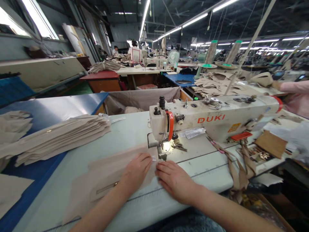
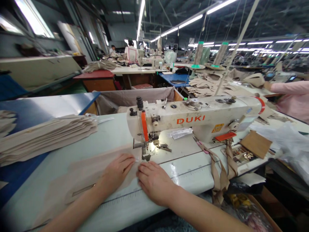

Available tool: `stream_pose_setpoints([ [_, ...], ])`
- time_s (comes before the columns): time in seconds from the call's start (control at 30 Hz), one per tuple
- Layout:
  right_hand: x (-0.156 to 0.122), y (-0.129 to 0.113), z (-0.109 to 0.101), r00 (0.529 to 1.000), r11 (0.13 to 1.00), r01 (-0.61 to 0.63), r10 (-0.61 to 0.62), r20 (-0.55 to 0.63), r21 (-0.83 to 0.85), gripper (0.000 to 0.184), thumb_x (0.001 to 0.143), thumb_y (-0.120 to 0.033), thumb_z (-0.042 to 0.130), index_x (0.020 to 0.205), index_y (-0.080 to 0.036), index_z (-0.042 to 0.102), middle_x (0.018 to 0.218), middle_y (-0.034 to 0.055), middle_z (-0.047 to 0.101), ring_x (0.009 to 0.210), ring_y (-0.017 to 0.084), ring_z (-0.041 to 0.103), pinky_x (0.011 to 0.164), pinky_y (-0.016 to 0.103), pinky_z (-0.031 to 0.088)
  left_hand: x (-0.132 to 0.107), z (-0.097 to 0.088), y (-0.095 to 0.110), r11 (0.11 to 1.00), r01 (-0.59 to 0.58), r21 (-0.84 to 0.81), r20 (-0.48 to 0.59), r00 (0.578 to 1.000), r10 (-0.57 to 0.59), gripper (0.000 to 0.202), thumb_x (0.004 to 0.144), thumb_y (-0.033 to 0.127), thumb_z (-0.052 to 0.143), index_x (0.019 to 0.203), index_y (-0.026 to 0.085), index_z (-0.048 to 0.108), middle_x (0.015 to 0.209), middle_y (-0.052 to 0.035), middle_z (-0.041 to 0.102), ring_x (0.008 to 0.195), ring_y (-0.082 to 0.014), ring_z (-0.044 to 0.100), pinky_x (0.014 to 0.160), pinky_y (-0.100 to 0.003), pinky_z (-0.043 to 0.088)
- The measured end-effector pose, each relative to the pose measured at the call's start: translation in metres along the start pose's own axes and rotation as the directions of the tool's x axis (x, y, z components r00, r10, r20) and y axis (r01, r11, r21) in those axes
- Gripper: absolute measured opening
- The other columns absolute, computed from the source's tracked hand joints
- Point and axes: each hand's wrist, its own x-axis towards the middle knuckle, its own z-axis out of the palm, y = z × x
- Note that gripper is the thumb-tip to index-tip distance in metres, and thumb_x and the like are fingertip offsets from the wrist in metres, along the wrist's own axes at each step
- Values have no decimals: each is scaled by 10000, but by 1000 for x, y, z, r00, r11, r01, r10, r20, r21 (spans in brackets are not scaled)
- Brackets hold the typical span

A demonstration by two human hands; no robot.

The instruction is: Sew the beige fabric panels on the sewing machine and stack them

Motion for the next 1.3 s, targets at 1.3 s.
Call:
stream_pose_setpoints([
  [1.3, 29, 20, -9, 991, 989, -127, 130, 38, -78, 101, 905, -169, 579, 974, -137, 644, 940, 85, 636, 939, 219, 547, 868, 354, 457, 7, 0, -2, 973, -172, 152, 187, 972, 142, 250, 861, 18, 458, 964, 137, 652, 961, -93, 686, 892, -222, 638, 820, -357, 525],
])
